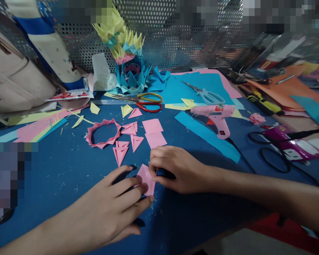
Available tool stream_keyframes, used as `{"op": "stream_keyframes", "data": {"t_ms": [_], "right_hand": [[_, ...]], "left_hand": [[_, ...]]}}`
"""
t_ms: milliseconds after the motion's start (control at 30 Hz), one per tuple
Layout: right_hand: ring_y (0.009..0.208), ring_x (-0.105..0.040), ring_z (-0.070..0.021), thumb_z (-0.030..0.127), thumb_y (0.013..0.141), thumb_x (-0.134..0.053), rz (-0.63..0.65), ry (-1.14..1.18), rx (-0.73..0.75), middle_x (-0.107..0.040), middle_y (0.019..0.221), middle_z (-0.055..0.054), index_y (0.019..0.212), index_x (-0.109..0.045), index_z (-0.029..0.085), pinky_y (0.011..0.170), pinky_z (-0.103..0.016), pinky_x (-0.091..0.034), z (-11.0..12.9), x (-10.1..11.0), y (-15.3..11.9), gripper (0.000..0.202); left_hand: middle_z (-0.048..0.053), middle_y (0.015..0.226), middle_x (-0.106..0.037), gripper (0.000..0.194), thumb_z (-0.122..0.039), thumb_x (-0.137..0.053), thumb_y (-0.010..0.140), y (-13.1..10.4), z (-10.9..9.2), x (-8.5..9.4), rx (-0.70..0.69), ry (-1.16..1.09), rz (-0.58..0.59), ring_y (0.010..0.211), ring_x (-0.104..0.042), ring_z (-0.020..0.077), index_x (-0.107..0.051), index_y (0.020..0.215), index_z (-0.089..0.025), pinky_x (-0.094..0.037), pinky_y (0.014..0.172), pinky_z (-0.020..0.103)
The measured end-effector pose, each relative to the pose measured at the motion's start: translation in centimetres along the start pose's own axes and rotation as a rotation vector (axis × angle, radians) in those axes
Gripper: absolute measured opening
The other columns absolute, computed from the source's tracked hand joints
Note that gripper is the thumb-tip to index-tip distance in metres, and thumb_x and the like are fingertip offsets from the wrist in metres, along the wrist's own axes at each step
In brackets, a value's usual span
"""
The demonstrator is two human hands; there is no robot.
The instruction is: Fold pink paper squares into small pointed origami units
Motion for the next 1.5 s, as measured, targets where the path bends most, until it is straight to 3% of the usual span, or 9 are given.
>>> {"op": "stream_keyframes", "data": {"t_ms": [167, 333, 700, 833, 1000, 1333, 1500], "right_hand": [[0.079, -0.051, -0.0157, 0.018, 0.09, -0.055, 0.006, -0.007, 0.001, -0.057, 0.085, -0.002, 0.088, -0.058, 0.017, 0.072, -0.029, -0.039, 0.0, 0.0, 0.0, 0.003], [0.08, -0.053, -0.0162, 0.017, 0.088, -0.058, 0.01, -0.024, -0.01, -0.058, 0.086, -0.002, 0.088, -0.058, 0.018, 0.072, -0.029, -0.039, 0.0, 0.1, 0.0, 0.001], [0.082, -0.054, -0.0153, 0.02, 0.096, -0.055, -0.042, 0.015, -0.013, -0.062, 0.091, -0.003, 0.094, -0.058, 0.018, 0.073, -0.027, -0.04, -0.6, -0.2, -0.3, 0.003], [0.081, -0.055, -0.0122, 0.025, 0.101, -0.053, -0.075, 0.072, 0.133, -0.062, 0.093, -0.002, 0.105, -0.059, 0.019, 0.072, -0.024, -0.04, -1.2, 0.5, -0.8, 0.01], [0.062, -0.044, -0.0113, 0.042, 0.106, -0.039, 0.036, -0.157, 0.421, -0.056, 0.079, 0.001, 0.109, -0.068, 0.026, 0.06, -0.028, -0.031, -1.1, 1.4, -1.3, 0.033], [0.064, -0.046, -0.0132, 0.041, 0.107, -0.038, 0.061, -0.296, 0.372, -0.056, 0.078, 0.001, 0.115, -0.069, 0.028, 0.06, -0.031, -0.03, -2.6, 2.7, -1.0, 0.035], [0.073, -0.054, -0.0145, 0.024, 0.104, -0.046, 0.014, -0.514, 0.552, -0.068, 0.098, -0.002, 0.107, -0.066, 0.021, 0.06, -0.034, -0.033, -1.4, 2.4, -1.1, 0.02]], "left_hand": [[0.005, 0.115, -0.066, 0.047, -0.051, -0.052, 0.101, -0.1, 0.1, 0.2, -0.008, -0.038, -0.001, 0.115, -0.056, 0.0234, -0.059, 0.134, -0.017, -0.007, 0.123, 0.046], [0.006, 0.12, -0.065, 0.062, -0.057, -0.039, 0.103, 0.0, 0.1, 0.1, 0.0, -0.055, 0.099, 0.113, -0.056, 0.0251, -0.047, 0.146, -0.012, -0.009, 0.12, 0.047], [0.007, 0.126, -0.063, 0.065, -0.059, -0.045, 0.1, 0.2, -0.4, 0.0, 0.02, 0.017, 0.121, 0.114, -0.053, 0.0281, -0.047, 0.144, -0.011, -0.009, 0.119, 0.05], [0.006, 0.123, -0.064, 0.063, -0.057, -0.045, 0.101, 0.3, -0.3, 0.2, 0.004, 0.025, 0.096, 0.113, -0.054, 0.0268, -0.05, 0.143, -0.01, -0.005, 0.12, 0.049], [0.007, 0.12, -0.065, 0.062, -0.057, -0.04, 0.102, 0.2, -0.2, 0.3, -0.004, 0.022, 0.085, 0.113, -0.054, 0.0279, -0.051, 0.142, -0.01, -0.003, 0.121, 0.051], [0.005, 0.122, -0.065, 0.059, -0.059, -0.053, 0.097, -0.2, -0.2, 0.0, 0.003, -0.004, 0.034, 0.117, -0.054, 0.0264, -0.055, 0.138, -0.016, -0.001, 0.124, 0.05], [0.005, 0.118, -0.067, 0.054, -0.057, -0.054, 0.098, -0.3, 0.0, 0.4, -0.007, 0.0, 0.005, 0.116, -0.056, 0.0251, -0.058, 0.134, -0.017, -0.006, 0.124, 0.05]]}}
Point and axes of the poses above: each hand's wrist, its own y-axis towards the middle knuckle, its own x-axis out of the back of the hand, z = x × y, the point moved 2 cm from there along y, towards the middle knuckle
